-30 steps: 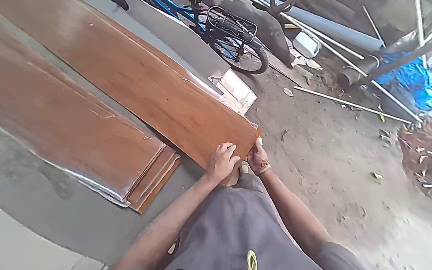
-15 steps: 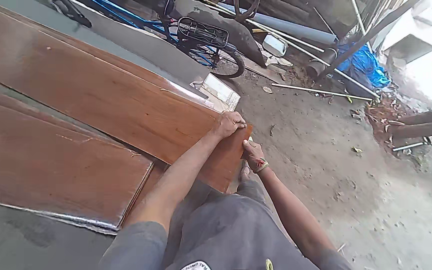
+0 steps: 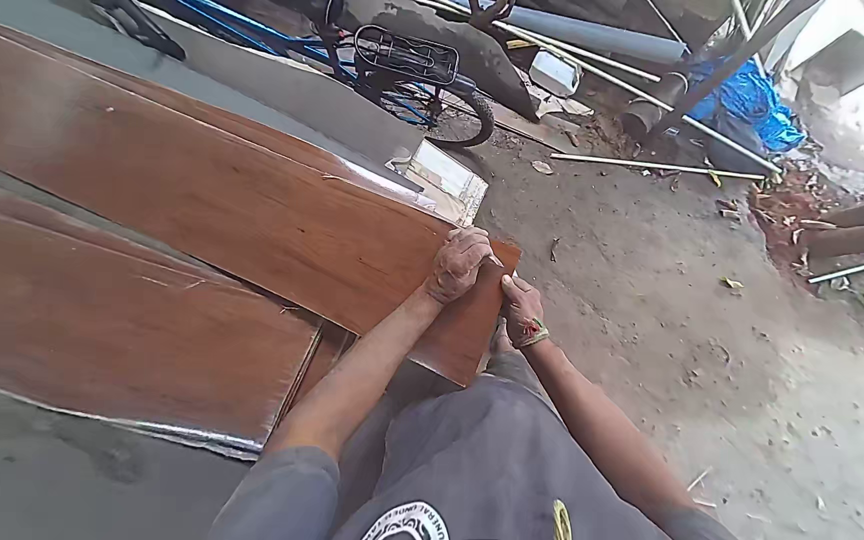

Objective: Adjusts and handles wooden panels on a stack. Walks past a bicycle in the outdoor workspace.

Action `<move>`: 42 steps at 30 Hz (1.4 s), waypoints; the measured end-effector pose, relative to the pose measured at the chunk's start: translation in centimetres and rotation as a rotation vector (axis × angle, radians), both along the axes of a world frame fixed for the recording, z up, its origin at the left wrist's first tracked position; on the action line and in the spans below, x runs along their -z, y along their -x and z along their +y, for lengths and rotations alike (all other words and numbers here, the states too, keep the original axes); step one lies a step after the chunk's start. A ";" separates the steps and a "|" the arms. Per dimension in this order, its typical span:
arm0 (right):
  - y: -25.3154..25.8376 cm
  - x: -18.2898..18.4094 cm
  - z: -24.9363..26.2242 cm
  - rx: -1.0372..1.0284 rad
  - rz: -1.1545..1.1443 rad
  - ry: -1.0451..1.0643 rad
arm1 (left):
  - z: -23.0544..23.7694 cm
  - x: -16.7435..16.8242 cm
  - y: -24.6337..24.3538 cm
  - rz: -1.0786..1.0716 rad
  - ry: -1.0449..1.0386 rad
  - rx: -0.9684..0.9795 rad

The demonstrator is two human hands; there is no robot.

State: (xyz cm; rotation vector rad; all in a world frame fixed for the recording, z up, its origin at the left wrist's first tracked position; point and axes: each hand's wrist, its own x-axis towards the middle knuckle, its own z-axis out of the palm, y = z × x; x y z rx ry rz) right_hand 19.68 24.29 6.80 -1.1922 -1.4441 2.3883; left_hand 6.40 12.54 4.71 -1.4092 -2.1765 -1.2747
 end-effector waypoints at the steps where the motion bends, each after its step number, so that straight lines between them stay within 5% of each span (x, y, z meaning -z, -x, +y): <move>1: 0.1 -0.1 -0.1 0.014 -0.008 -0.014 | -0.3 -0.1 0.0 -0.046 -0.036 0.017; 23: 1.4 -2.5 1.6 0.137 -0.186 -0.421 | -1.5 -5.6 -0.7 -0.704 -0.386 0.215; 34: 0.9 -3.0 3.1 0.149 -0.228 -0.357 | -1.5 -5.2 -0.7 -0.908 -0.552 0.476; 42: 0.7 -3.3 3.3 0.161 -0.247 -0.318 | -1.4 -4.7 -0.9 -1.299 -0.884 0.673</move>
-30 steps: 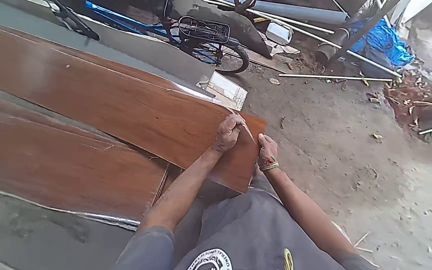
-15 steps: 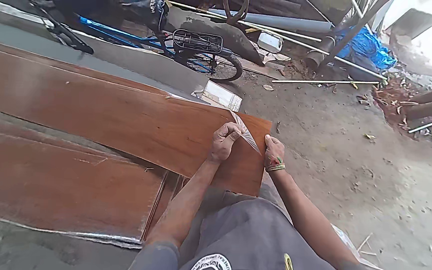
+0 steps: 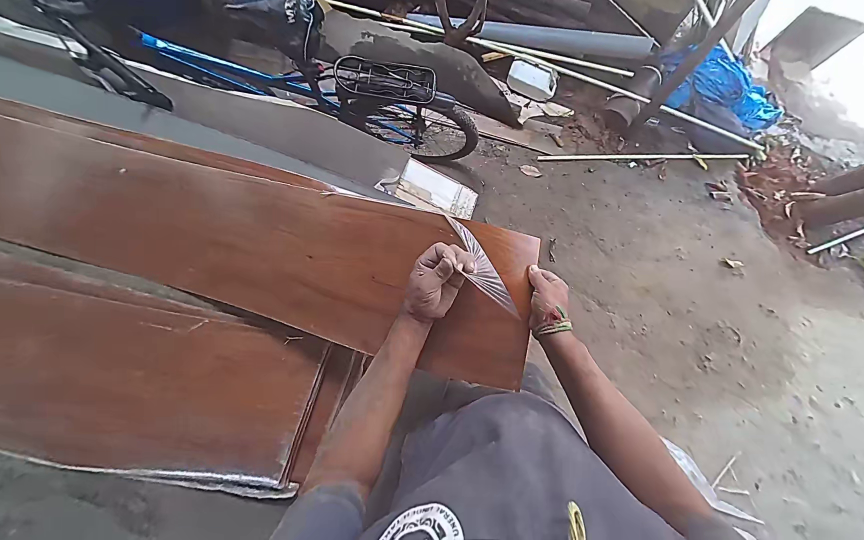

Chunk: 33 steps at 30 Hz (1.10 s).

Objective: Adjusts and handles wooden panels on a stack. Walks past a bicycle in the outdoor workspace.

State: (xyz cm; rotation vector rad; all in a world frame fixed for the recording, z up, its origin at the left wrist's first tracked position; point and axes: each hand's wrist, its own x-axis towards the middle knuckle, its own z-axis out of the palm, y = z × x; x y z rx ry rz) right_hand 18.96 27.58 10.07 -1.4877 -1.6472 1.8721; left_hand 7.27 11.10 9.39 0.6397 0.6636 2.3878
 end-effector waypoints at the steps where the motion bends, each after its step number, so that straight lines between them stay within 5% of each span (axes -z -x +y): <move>1: -0.1 0.1 0.0 0.004 -0.012 -0.006 | 0.0 0.1 -0.1 -0.048 -0.014 0.005; 4: -0.1 0.5 0.2 0.009 -0.086 -0.022 | 0.8 0.5 -0.9 -0.164 0.182 -0.132; 7: 0.0 1.1 0.3 0.009 -0.128 0.015 | 1.4 0.9 -1.8 0.198 0.742 -0.410; 10: 0.3 1.0 0.1 -0.012 -0.130 -0.031 | 1.7 2.0 -4.0 0.385 1.065 -0.580; 15: 0.5 0.4 -0.1 -0.143 -0.238 -0.205 | 1.3 -0.1 -6.2 0.437 1.570 -0.342; 22: 0.0 0.3 -0.5 -0.181 -0.178 -0.215 | 4.5 -2.4 -7.1 0.551 1.853 -0.106; 30: -0.9 1.0 -0.5 -0.258 -0.182 -0.337 | 5.9 -3.4 -6.9 0.511 1.795 -0.075; 33: -0.8 1.2 -0.8 -0.222 -0.284 -0.342 | 6.0 -1.7 -6.6 0.317 1.709 -0.118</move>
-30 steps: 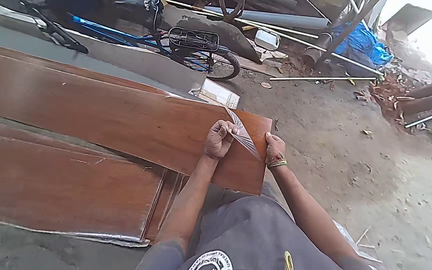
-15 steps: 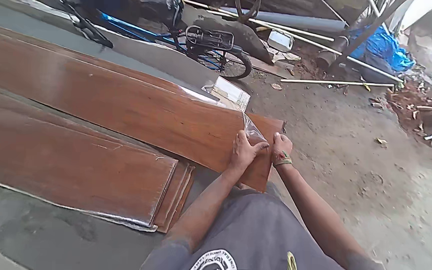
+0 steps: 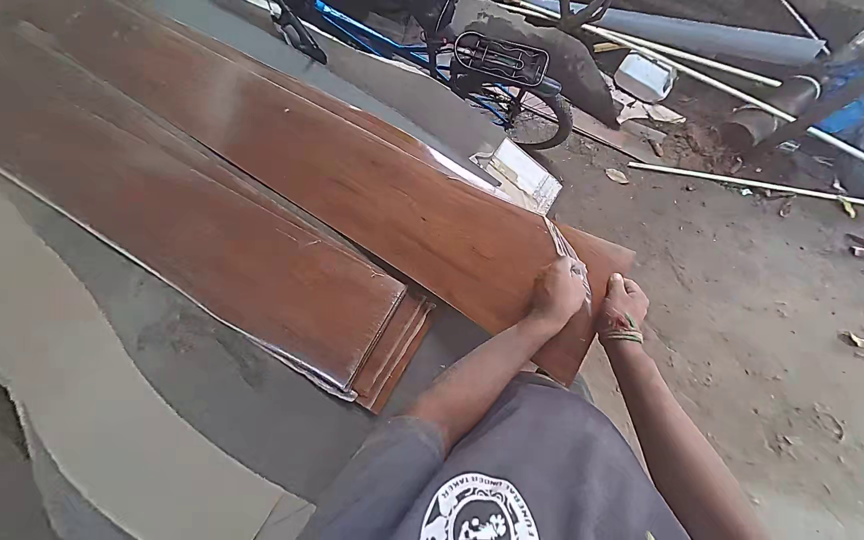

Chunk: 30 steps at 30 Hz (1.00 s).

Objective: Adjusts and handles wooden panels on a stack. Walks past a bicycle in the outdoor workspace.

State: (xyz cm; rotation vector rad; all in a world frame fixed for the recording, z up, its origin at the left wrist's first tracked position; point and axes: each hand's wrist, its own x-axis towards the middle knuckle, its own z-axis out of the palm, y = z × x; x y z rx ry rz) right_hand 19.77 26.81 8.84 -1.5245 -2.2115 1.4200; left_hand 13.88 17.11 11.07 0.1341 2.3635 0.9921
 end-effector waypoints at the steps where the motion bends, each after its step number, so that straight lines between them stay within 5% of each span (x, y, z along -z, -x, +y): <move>1: 0.2 0.3 0.0 0.002 -0.032 -0.018 | 0.1 1.0 0.2 -0.063 -0.101 -0.105; 5: 0.6 0.9 -0.5 -0.035 -0.159 -0.012 | -0.1 4.1 -0.4 -0.238 -0.428 -0.465; 9: -0.1 1.7 -1.2 -0.123 -0.215 -0.079 | -0.5 4.2 -0.9 -0.178 -0.324 -0.397; 12: -0.2 1.5 -1.4 -0.131 -0.178 -0.055 | 0.0 4.0 -0.9 -0.376 -0.418 -0.532; 17: -0.8 3.9 -1.5 -0.071 0.001 0.078 | 1.5 4.9 -1.5 -0.402 -0.438 -0.756; 25: 0.8 3.5 0.3 -0.021 -0.133 0.107 | 0.0 3.1 1.5 -0.688 -0.659 -0.958; 30: 1.6 3.2 1.5 -0.025 -0.189 0.120 | -0.9 2.6 2.9 -0.750 -0.720 -0.901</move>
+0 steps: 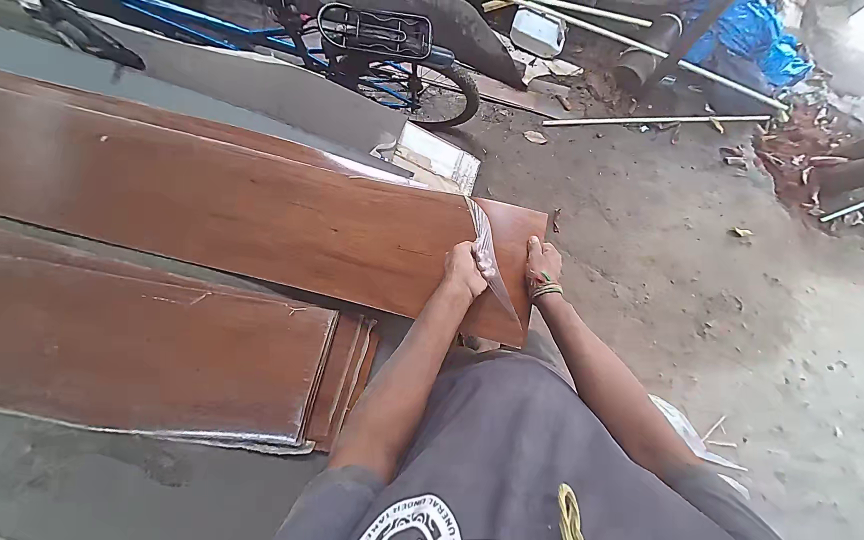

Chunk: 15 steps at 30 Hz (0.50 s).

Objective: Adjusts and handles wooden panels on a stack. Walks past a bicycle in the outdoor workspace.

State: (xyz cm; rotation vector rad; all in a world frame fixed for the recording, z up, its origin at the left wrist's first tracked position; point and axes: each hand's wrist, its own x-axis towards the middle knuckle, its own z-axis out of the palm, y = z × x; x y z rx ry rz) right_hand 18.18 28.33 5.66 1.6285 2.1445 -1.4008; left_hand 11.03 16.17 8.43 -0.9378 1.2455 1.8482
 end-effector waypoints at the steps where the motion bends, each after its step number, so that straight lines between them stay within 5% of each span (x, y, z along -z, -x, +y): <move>1: 0.2 -0.2 0.1 -0.012 -0.018 -0.018 | -0.1 -0.1 0.3 -0.007 -0.016 0.019; 15: 1.3 -1.2 1.2 -0.021 -0.069 -0.057 | -4.4 0.0 4.2 -0.074 -0.353 0.308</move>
